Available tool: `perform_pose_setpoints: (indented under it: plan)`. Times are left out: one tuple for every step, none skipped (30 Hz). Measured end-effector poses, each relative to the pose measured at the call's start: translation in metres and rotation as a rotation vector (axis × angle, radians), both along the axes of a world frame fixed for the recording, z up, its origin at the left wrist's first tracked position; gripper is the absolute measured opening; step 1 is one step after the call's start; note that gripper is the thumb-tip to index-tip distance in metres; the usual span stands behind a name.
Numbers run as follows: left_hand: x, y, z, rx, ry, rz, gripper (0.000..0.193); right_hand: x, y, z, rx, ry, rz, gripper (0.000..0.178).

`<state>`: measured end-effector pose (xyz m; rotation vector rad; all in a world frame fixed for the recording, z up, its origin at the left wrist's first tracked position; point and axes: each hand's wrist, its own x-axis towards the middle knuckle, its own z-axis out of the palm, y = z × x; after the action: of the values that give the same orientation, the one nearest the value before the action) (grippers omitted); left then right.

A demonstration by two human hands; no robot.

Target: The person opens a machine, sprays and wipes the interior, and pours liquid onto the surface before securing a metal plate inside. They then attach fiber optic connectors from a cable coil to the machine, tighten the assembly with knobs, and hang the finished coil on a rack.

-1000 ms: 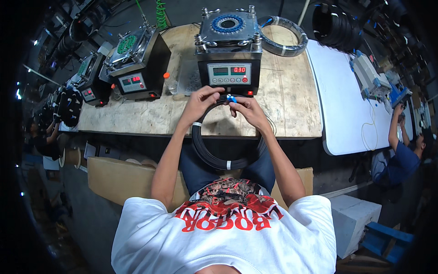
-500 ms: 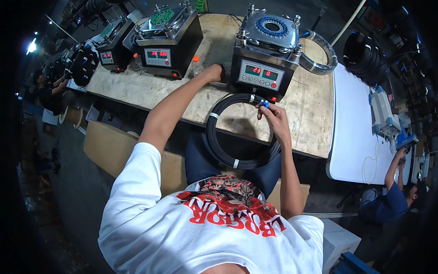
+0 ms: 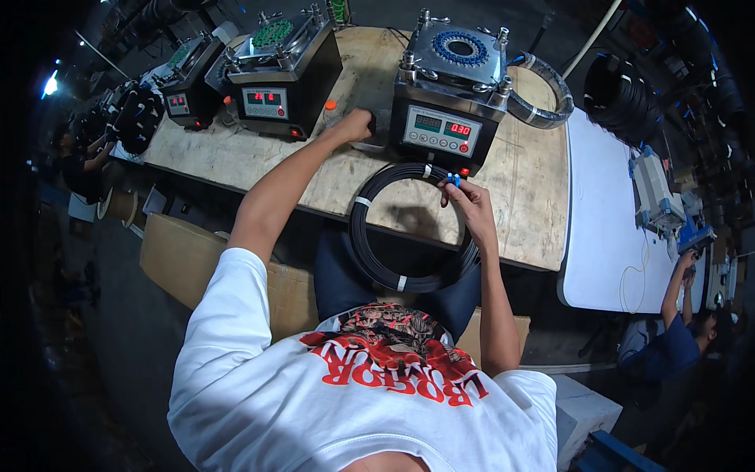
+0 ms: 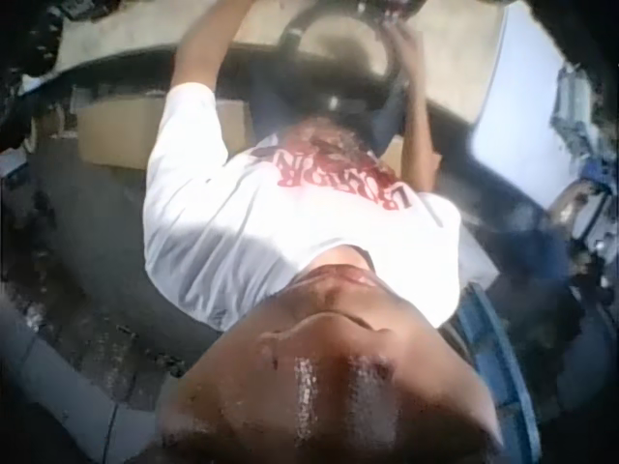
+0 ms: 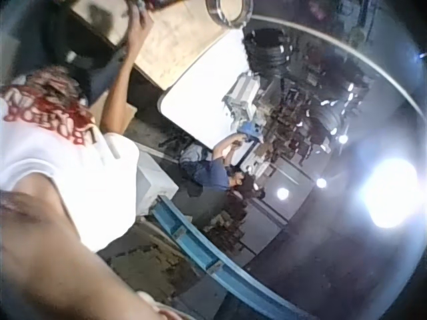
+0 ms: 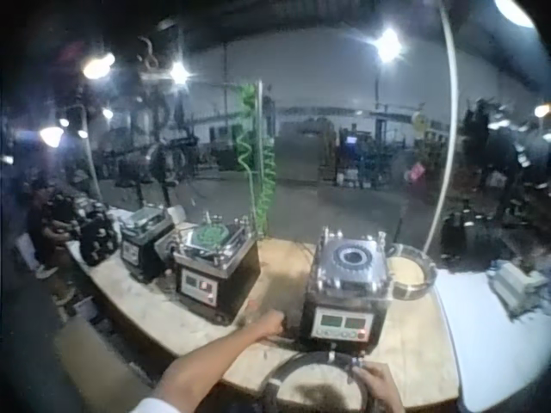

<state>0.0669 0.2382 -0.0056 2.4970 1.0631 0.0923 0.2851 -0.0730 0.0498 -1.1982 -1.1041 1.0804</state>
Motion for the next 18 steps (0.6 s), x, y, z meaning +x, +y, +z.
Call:
perform_pose_setpoints:
  plan:
    - [-0.003,-0.004,0.010,-0.025,0.020,0.012,0.032,-0.002,0.001,0.001,0.005,0.001,0.004,0.026]
    - [-0.007,-0.004,0.009,-0.021,0.020,0.015,0.032,-0.004,0.002,0.001,0.002,0.002,0.009,0.026]
    - [-0.012,-0.006,0.010,0.022,-0.060,0.022,0.033,-0.006,0.002,0.001,-0.001,0.003,0.013,0.025]
    - [-0.015,-0.008,0.013,0.064,-0.142,0.026,0.035,-0.007,0.002,0.001,0.002,0.001,0.014,0.025]
    - [-0.017,-0.010,0.017,0.067,-0.144,0.027,0.035,-0.008,0.002,0.001,0.007,0.018,0.019,0.025]
    - [-0.020,-0.012,0.020,0.028,-0.157,0.030,0.035,-0.010,0.002,0.002,0.012,0.034,0.024,0.024]
    - [-0.018,-0.017,0.027,-0.014,-0.171,0.020,0.035,-0.008,0.000,0.002,0.011,0.033,0.012,0.024]
    - [-0.018,-0.022,0.033,-0.015,-0.172,0.010,0.035,-0.007,0.000,0.002,0.010,0.025,0.007,0.024]
    - [-0.018,-0.027,0.039,-0.055,-0.270,0.032,0.031,-0.005,-0.001,0.002,0.007,0.019,-0.001,0.023]
    - [-0.016,-0.036,0.046,-0.099,-0.366,0.046,0.028,-0.004,-0.001,0.002,0.004,0.020,-0.022,0.023]
    - [-0.015,-0.046,0.053,-0.108,-0.364,0.021,0.028,-0.003,-0.001,0.002,0.010,0.007,-0.013,0.023]
    - [-0.015,-0.058,0.062,-0.197,-0.460,-0.009,0.024,-0.002,0.000,0.002,0.015,-0.006,-0.009,0.023]
    - [-0.016,-0.071,0.072,-0.290,-0.550,-0.034,0.021,-0.004,0.001,0.004,0.000,-0.033,-0.002,0.026]
    - [-0.012,-0.087,0.083,-0.310,-0.541,-0.069,0.021,-0.003,0.003,0.001,0.012,-0.047,0.005,0.026]
    - [-0.013,-0.105,0.096,-0.459,-0.632,-0.099,0.021,-0.003,0.005,0.000,0.016,-0.045,0.017,0.026]
    - [-0.012,-0.121,0.107,-0.610,-0.718,-0.118,0.021,-0.006,0.007,0.001,0.019,-0.042,0.035,0.026]
    - [-0.009,-0.134,0.114,-0.632,-0.702,-0.134,0.021,-0.009,0.007,0.006,-0.007,-0.028,0.040,0.026]
    - [-0.003,-0.147,0.120,-0.726,-0.711,-0.157,0.022,-0.010,0.006,0.012,-0.033,-0.014,0.045,0.027]
